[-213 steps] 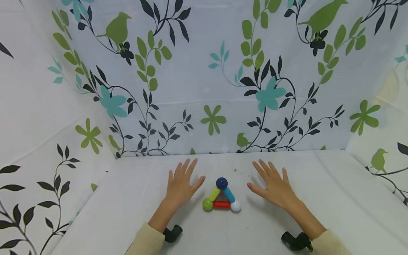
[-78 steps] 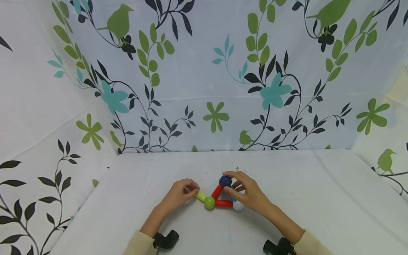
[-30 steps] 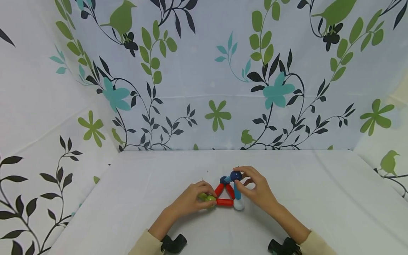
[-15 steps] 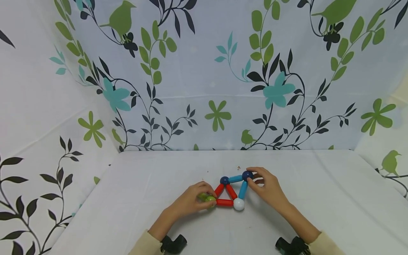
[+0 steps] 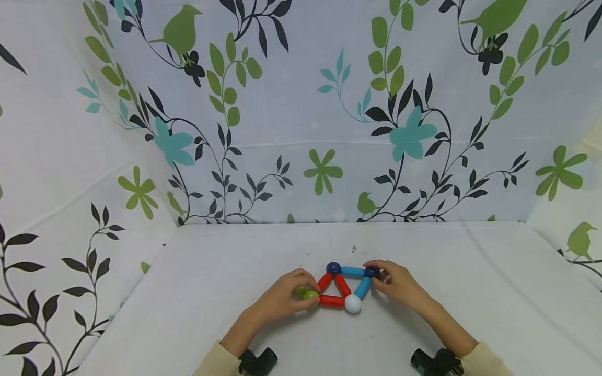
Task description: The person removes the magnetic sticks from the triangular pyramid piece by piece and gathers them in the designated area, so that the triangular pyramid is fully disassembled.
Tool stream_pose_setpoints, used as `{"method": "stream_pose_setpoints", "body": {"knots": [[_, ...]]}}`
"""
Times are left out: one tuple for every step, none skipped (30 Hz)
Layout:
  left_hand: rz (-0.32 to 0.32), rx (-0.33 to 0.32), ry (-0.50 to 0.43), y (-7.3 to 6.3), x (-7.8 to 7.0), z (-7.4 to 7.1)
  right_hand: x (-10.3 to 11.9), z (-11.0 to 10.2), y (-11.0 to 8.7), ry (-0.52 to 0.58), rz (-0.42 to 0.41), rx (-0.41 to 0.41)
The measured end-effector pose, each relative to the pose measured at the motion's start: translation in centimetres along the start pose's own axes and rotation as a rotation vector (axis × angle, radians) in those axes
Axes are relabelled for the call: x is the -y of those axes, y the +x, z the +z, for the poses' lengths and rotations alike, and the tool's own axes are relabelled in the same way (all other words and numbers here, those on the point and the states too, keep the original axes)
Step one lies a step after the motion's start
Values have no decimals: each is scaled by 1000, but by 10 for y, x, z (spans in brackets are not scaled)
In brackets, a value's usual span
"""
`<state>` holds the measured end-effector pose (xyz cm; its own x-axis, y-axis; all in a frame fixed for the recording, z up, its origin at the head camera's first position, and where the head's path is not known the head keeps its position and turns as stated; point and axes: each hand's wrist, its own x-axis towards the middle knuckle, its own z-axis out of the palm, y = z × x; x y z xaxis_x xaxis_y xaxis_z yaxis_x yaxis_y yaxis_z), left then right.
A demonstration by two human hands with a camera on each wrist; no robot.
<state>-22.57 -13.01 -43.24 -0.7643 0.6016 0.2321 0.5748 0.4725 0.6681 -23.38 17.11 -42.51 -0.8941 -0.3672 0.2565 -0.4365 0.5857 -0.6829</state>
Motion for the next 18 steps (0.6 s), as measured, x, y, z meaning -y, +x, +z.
{"method": "stream_pose_setpoints", "body": {"knots": [[-5, -3, 9, 0, 0, 0, -1, 0, 0, 4, -1, 12], [-6, -5, 16, -1, 0, 0, -2, 1, 0, 8, -3, 21], [-5, -9, 24, -1, -1, 0, -3, 1, 0, 9, -10, 26], [-5, -12, 31, -1, -1, -1, -3, 0, 0, 6, -20, 26], [-6, -14, 35, -1, -2, -1, -4, 0, 0, 0, -29, 22], [-5, -16, 38, -1, -2, -1, -4, -1, 1, -8, -37, 17], [-3, -17, 40, -1, -2, -1, -4, -1, 1, -16, -45, 11], [-1, -19, 42, 0, -2, -1, -4, -2, 1, -21, -56, 7], [-2, -20, 45, 0, -3, -1, -4, -3, 1, -26, -66, 4], [-5, -22, 49, 0, -4, -2, -4, -3, 1, -30, -73, 1], [-8, -25, 53, 0, -4, -2, -4, -3, 1, -28, -79, -1], [-9, -29, 56, 0, -5, -2, -4, -4, 1, -22, -79, 0], [-11, -33, 59, 0, -5, -2, -4, -4, 1, -13, -78, 3], [-14, -36, 59, -1, -6, -2, -4, -3, 1, -6, -80, 6], [-15, -41, 62, -1, -6, -1, -4, -3, 0, -1, -82, 8], [-16, -46, 64, -1, -7, -1, -4, -3, 0, 3, -88, 10], [-10, -50, 64, -1, -8, -1, -4, -3, 0, 7, -95, 13], [-3, -54, 67, 0, -9, 0, -4, -3, 0, 9, -105, 17]]}}
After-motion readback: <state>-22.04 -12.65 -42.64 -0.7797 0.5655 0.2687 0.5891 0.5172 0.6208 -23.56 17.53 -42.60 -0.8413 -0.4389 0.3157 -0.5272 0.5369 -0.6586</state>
